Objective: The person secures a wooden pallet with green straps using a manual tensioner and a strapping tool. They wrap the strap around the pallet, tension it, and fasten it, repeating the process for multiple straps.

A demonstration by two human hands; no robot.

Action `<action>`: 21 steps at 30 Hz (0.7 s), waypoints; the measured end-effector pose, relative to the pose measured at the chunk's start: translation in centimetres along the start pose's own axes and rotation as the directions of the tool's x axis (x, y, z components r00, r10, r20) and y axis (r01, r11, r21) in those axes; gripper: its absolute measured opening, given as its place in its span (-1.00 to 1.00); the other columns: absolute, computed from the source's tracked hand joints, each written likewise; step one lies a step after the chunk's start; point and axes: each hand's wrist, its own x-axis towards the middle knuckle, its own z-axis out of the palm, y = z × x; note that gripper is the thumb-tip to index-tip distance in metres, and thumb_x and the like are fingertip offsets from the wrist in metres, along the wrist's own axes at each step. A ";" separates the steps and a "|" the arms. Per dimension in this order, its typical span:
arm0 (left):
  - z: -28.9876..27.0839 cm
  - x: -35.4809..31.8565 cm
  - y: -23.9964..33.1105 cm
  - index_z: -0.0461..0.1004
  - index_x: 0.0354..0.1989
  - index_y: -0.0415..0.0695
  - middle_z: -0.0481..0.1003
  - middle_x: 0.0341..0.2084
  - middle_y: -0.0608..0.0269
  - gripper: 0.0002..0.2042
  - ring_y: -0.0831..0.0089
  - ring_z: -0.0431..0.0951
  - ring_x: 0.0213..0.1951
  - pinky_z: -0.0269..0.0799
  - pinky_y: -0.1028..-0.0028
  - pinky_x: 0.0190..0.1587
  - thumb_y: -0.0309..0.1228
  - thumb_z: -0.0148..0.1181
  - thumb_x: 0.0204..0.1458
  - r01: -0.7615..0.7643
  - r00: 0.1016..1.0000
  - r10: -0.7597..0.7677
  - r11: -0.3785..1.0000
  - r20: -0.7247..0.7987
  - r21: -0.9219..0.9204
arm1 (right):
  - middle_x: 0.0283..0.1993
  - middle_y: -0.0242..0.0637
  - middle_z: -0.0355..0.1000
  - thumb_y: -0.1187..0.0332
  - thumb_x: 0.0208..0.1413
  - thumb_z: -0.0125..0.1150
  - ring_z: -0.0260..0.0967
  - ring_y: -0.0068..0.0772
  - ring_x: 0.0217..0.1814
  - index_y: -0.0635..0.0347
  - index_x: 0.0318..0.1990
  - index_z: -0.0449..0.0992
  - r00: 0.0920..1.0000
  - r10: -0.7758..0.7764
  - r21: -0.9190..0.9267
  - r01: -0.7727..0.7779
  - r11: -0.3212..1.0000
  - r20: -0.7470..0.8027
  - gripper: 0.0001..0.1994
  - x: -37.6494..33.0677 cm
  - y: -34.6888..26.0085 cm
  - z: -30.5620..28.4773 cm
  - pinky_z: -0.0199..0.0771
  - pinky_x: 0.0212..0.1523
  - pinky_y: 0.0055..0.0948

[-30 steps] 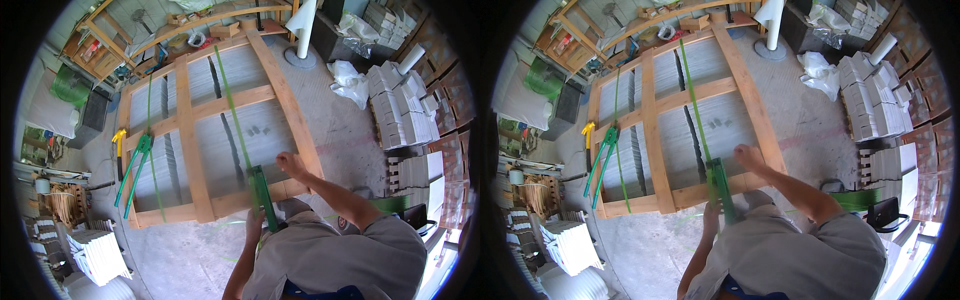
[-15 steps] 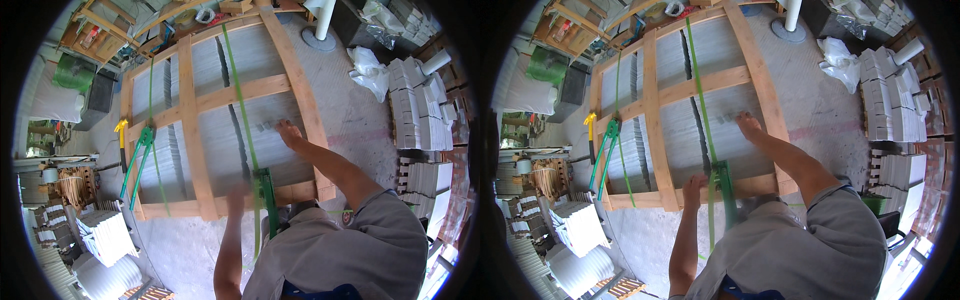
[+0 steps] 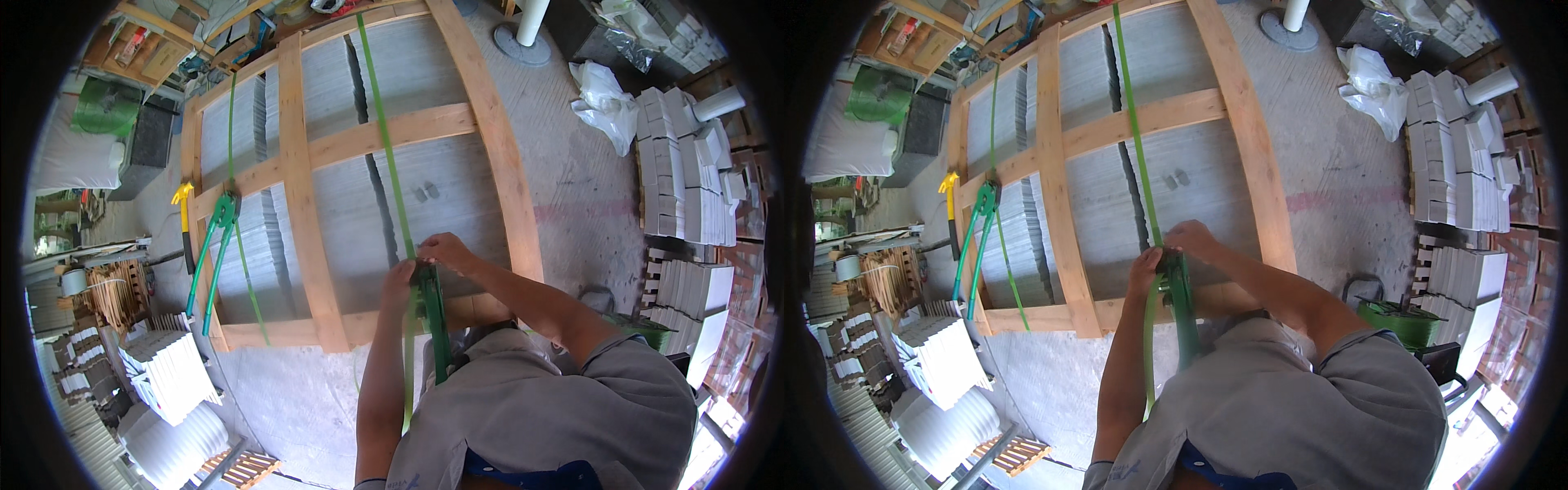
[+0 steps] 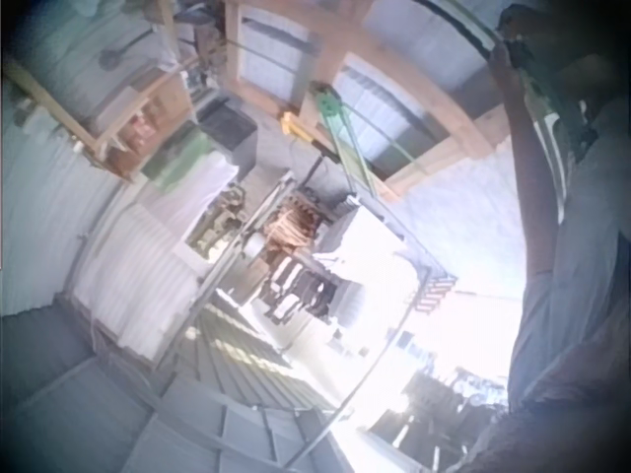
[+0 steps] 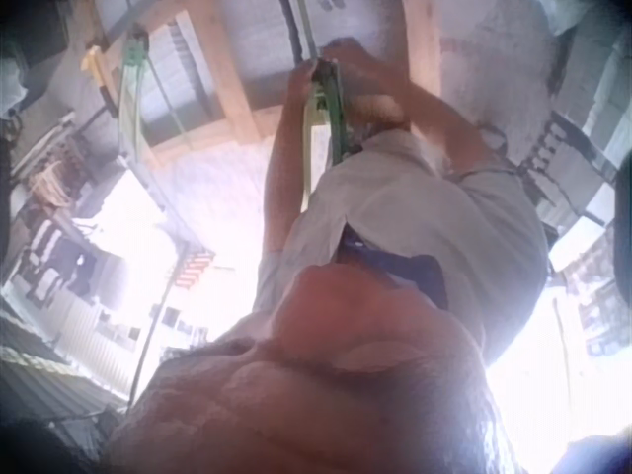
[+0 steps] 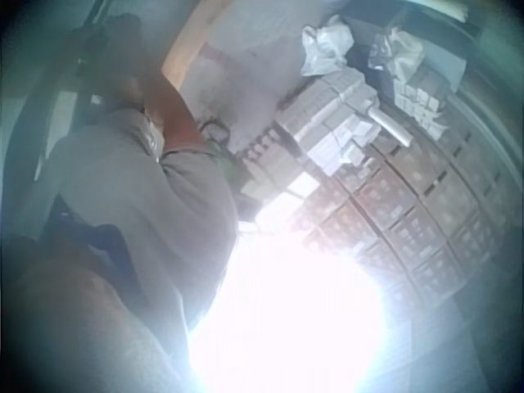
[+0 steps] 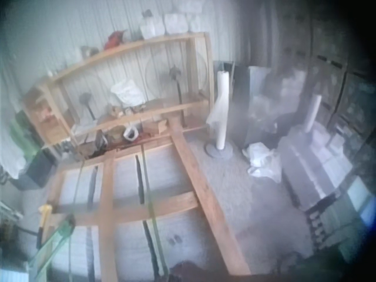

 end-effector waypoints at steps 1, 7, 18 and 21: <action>-0.1 0.1 -0.1 0.54 -0.16 -0.24 0.55 -0.33 0.27 -0.67 0.53 0.49 -0.29 0.38 0.51 -0.19 -0.22 -0.02 0.20 0.010 1.000 -0.009 1.000 -0.004 0.021 | -0.50 -0.25 0.50 0.24 -0.13 0.25 0.42 -0.52 -0.47 0.33 -0.41 0.59 1.000 -0.001 0.013 0.001 1.000 0.005 -0.73 0.1 0.3 0.3 0.43 -0.38 -0.50; -0.6 0.6 -1.4 0.54 -0.18 -0.24 0.55 -0.35 0.26 -0.69 0.54 0.47 -0.31 0.36 0.52 -0.21 -0.24 0.00 0.18 -0.045 0.997 0.051 0.995 -0.066 0.087 | -0.51 -0.24 0.50 0.17 -0.12 0.26 0.45 -0.47 -0.45 0.29 -0.40 0.60 0.997 -0.003 -0.069 -0.002 0.998 -0.075 -0.69 -0.1 0.2 1.1 0.45 -0.36 -0.46; -0.5 0.6 -2.4 0.52 -0.27 -0.22 0.49 -0.47 0.40 -0.72 0.65 0.44 -0.43 0.37 0.59 -0.35 -0.22 0.08 0.18 -0.073 0.984 0.091 0.990 -0.152 0.124 | -0.36 -0.08 0.52 0.07 -0.08 0.15 0.49 -0.06 -0.25 0.20 -0.36 0.59 0.954 -0.142 -0.431 0.016 0.902 -0.263 -0.65 -0.5 -1.1 3.7 0.45 -0.19 -0.15; -0.5 0.4 -2.2 0.53 -0.22 -0.23 0.51 -0.44 0.27 -0.68 0.52 0.45 -0.37 0.35 0.48 -0.26 -0.18 0.05 0.16 -0.053 0.981 0.087 0.980 -0.171 0.194 | -0.33 -0.06 0.52 0.07 -0.02 0.07 0.46 0.02 -0.21 0.20 -0.33 0.56 0.942 -0.166 -0.541 -0.019 0.841 -0.292 -0.64 -0.6 -1.2 4.5 0.43 -0.16 -0.09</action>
